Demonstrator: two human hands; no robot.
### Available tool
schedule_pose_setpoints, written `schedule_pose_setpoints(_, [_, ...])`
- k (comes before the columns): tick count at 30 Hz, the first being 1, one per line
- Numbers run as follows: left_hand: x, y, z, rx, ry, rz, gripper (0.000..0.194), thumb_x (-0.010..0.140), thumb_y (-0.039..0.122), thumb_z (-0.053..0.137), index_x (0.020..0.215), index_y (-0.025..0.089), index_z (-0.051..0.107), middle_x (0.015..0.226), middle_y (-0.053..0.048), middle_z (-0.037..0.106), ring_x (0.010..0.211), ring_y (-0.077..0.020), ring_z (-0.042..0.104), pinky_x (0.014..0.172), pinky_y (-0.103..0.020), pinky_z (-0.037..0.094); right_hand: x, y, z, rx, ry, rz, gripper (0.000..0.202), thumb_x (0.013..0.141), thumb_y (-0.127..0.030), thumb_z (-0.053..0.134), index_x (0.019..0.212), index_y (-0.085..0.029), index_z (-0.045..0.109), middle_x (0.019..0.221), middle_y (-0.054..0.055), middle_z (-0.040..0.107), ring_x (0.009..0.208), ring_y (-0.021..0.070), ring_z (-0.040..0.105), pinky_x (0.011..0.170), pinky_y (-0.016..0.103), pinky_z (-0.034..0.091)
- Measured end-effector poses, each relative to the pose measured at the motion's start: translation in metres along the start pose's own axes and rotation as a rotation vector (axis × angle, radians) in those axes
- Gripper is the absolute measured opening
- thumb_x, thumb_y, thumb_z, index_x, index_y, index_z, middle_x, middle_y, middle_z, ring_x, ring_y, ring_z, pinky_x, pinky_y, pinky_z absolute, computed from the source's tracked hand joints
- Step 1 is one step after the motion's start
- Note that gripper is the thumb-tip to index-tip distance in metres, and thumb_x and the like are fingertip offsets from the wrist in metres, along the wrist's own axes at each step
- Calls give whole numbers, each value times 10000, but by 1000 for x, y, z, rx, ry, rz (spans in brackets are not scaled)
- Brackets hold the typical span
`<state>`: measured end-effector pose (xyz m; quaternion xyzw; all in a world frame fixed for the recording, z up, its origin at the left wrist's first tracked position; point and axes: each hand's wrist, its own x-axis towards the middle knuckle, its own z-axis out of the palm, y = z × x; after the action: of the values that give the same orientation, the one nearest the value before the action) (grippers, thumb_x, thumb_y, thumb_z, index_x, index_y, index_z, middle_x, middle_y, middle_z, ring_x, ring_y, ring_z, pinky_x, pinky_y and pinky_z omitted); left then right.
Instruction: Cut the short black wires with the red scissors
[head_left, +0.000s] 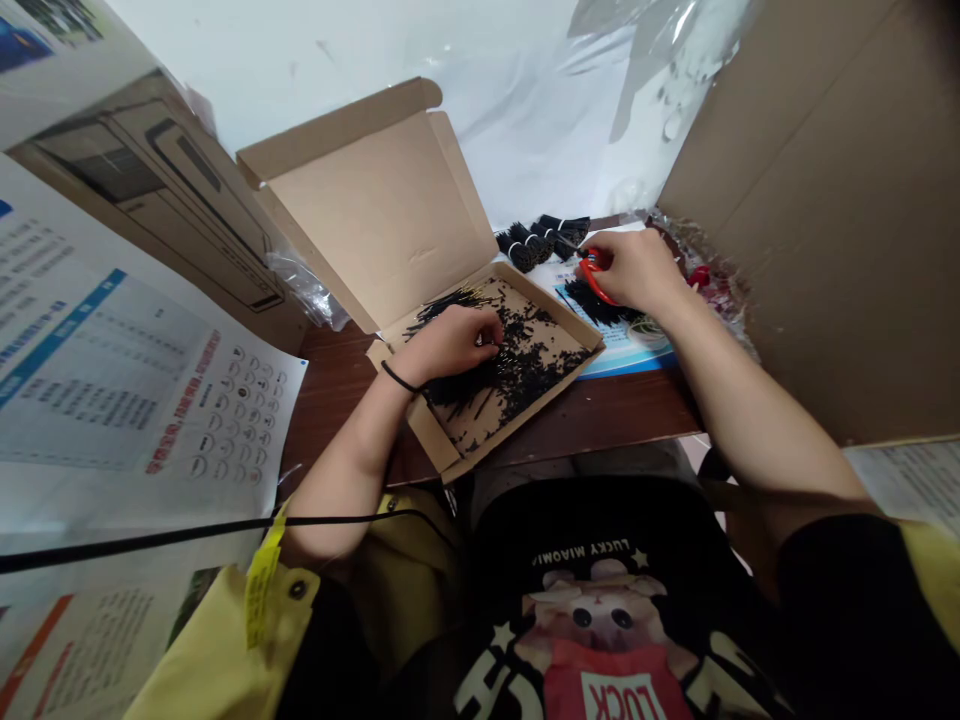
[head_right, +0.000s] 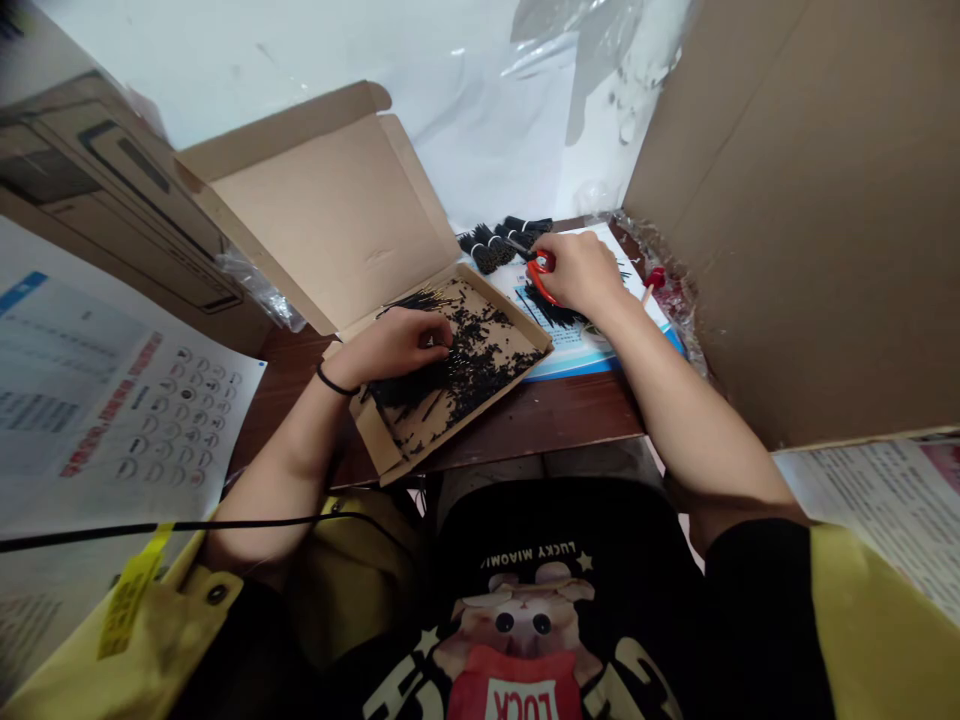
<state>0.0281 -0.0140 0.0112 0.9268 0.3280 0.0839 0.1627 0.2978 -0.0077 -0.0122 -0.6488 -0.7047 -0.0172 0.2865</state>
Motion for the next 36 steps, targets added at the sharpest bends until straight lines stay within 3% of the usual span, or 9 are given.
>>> schedule_pose_setpoints(7, [-3,4,-11,-198,78,-89,109,758,249,637,788,189,722,741,-8,717,667,-119,630,645,-242,455,-4,-8,5,-5,-80,-35,280,769,-327,570,995,-229,703,808,93,674,716,209,570,594,335,348])
schedule_pose_setpoints(12, [-4,2,-9,-218,186,-132,117,752,274,666,795,186,729,731,-23,722,654,-125,638,610,-238,459,-4,-10,6,51,-58,-70,263,761,-308,587,976,-218,708,776,80,661,689,188,558,593,330,346])
schedule_pose_setpoints(16, [-1,0,-13,-341,427,-147,122,796,262,637,822,162,701,733,-25,712,621,-95,606,577,-212,445,-6,-23,7,348,-62,-73,221,735,-338,643,901,-204,704,668,31,630,634,152,546,588,319,381])
schedule_pose_setpoints(19, [3,-3,-14,-623,647,-176,113,844,255,599,853,153,646,753,-21,695,567,-59,575,524,-176,427,-12,-38,9,694,-183,33,230,733,-376,662,871,-193,679,650,17,636,570,128,547,544,308,417])
schedule_pose_setpoints(22, [9,-4,-9,-913,758,-190,120,875,284,577,851,167,590,771,-9,676,561,-41,571,506,-153,426,-17,-49,11,942,-295,126,273,687,-398,715,850,-188,657,685,20,658,525,113,553,526,314,462])
schedule_pose_setpoints(28, [12,0,2,-1324,727,-114,74,857,202,603,870,179,533,781,7,670,629,-41,608,614,-155,497,-23,-56,6,1196,-369,129,337,684,-396,737,944,-214,624,763,16,686,603,129,622,581,311,523])
schedule_pose_setpoints(36, [12,5,7,-1347,699,-171,68,861,91,514,869,156,532,784,-9,672,658,-49,625,683,-180,520,-29,-65,3,1255,-300,101,248,726,-361,704,893,-214,593,722,-1,662,590,120,621,608,313,528])
